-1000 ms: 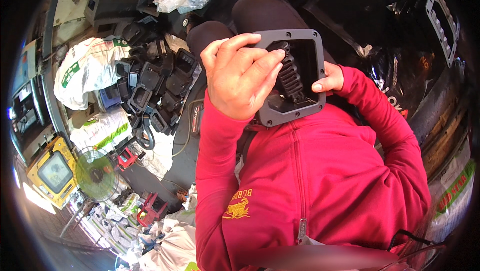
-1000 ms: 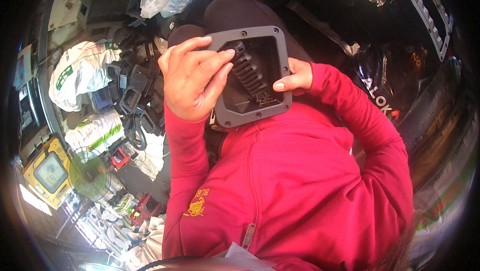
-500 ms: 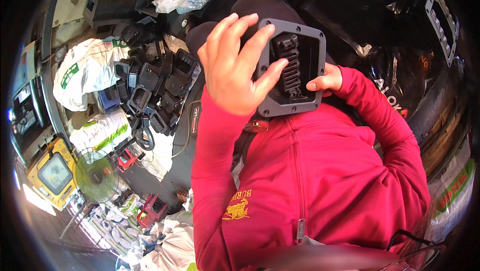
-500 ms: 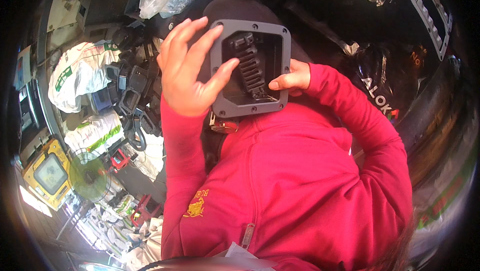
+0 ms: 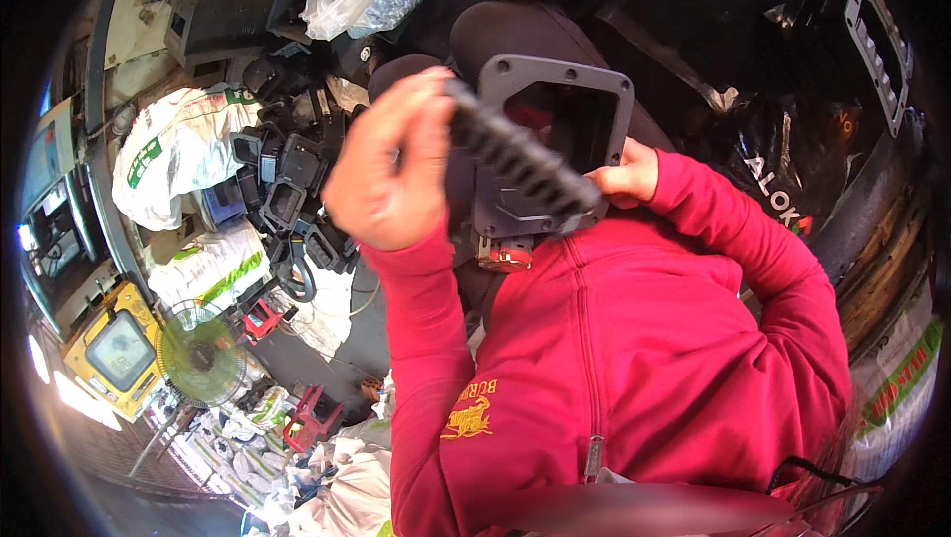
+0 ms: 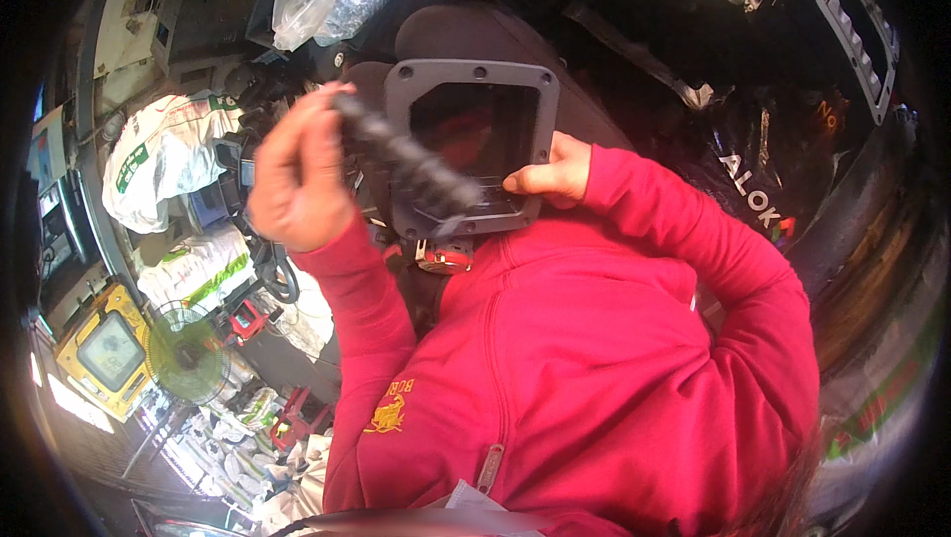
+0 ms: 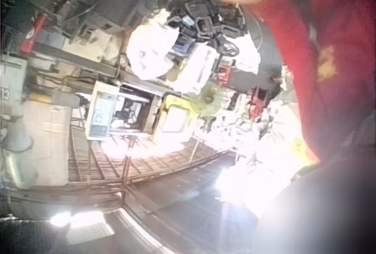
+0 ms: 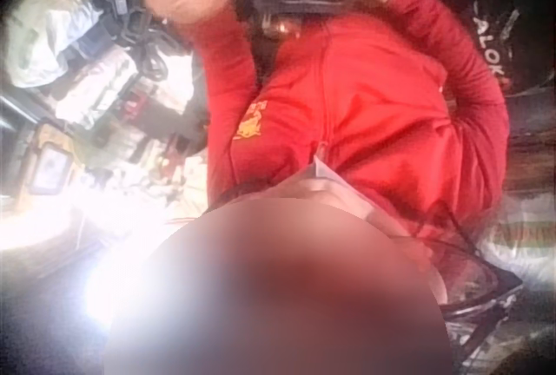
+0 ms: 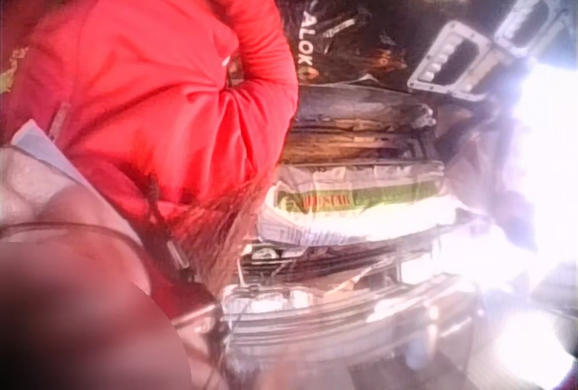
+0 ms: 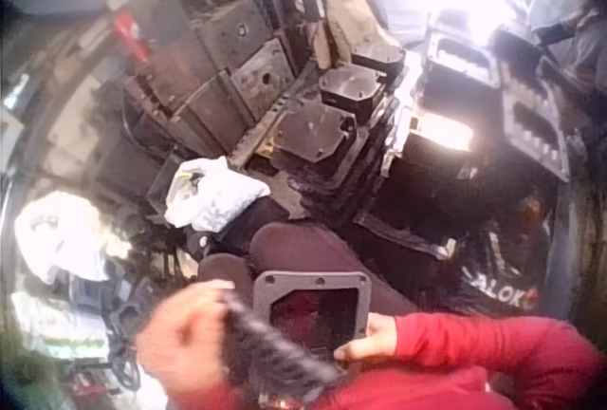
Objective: The person sits on the floor and assembles black plastic housings by inserting internal components and fastening them with a cordless drill. They handle multiple units one at a time, inserting parts and driving screws to secure the assemblies.
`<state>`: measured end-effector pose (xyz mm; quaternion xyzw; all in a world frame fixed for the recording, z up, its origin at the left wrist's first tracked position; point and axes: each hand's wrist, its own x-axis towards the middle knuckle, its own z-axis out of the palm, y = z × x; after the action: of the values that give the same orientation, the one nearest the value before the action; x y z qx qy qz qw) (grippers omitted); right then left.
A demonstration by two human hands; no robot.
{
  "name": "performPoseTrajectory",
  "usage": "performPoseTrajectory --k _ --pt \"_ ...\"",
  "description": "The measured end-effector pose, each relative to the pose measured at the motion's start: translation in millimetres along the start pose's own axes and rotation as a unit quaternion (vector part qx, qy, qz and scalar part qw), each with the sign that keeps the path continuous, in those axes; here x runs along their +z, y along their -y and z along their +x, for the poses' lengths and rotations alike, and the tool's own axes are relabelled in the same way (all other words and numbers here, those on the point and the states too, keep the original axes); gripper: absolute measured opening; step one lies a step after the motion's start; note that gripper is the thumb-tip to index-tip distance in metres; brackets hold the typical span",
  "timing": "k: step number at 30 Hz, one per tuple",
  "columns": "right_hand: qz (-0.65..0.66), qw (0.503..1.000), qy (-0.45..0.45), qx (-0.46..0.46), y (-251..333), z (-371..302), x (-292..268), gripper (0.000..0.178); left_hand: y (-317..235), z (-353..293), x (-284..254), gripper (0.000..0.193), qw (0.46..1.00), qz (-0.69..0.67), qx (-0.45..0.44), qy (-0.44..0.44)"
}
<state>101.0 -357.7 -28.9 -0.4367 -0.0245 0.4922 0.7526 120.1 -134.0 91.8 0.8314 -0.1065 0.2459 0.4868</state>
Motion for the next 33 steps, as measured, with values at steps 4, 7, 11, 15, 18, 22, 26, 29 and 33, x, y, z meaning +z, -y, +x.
performPoseTrajectory --k 4,7,11,15,18,22,26,29,33 --pt "0.032 0.999 -0.003 0.025 5 0 13 0.039 10 -2 -22 0.012 0.952 -0.204 -0.192 -0.124" --pt "0.045 0.997 -0.04 0.048 6 5 18 0.032 35 -1 -42 0.016 0.904 -0.343 -0.248 -0.067" --pt "0.015 0.989 -0.12 0.082 0 14 23 0.023 62 -26 -46 0.023 0.774 -0.475 -0.41 -0.088" --pt "0.116 0.986 -0.118 0.027 -1 18 29 0.021 74 -41 -46 0.026 0.721 -0.52 -0.451 -0.079" --pt "0.179 0.976 -0.115 0.042 3 22 31 0.021 78 -40 -46 0.028 0.724 -0.539 -0.428 -0.045" --pt "0.162 0.976 -0.134 0.059 3 29 38 0.023 79 -37 -44 0.031 0.742 -0.546 -0.389 -0.004" --pt "0.094 0.98 -0.175 0.016 2 30 47 0.023 76 -37 -41 0.032 0.782 -0.489 -0.387 -0.002" --pt "0.071 0.983 -0.165 0.025 6 27 46 0.025 71 -34 -40 0.035 0.822 -0.419 -0.387 -0.006" --pt "0.087 0.991 -0.092 0.039 12 31 38 0.034 53 -29 -39 0.036 0.892 -0.2 -0.402 0.048"
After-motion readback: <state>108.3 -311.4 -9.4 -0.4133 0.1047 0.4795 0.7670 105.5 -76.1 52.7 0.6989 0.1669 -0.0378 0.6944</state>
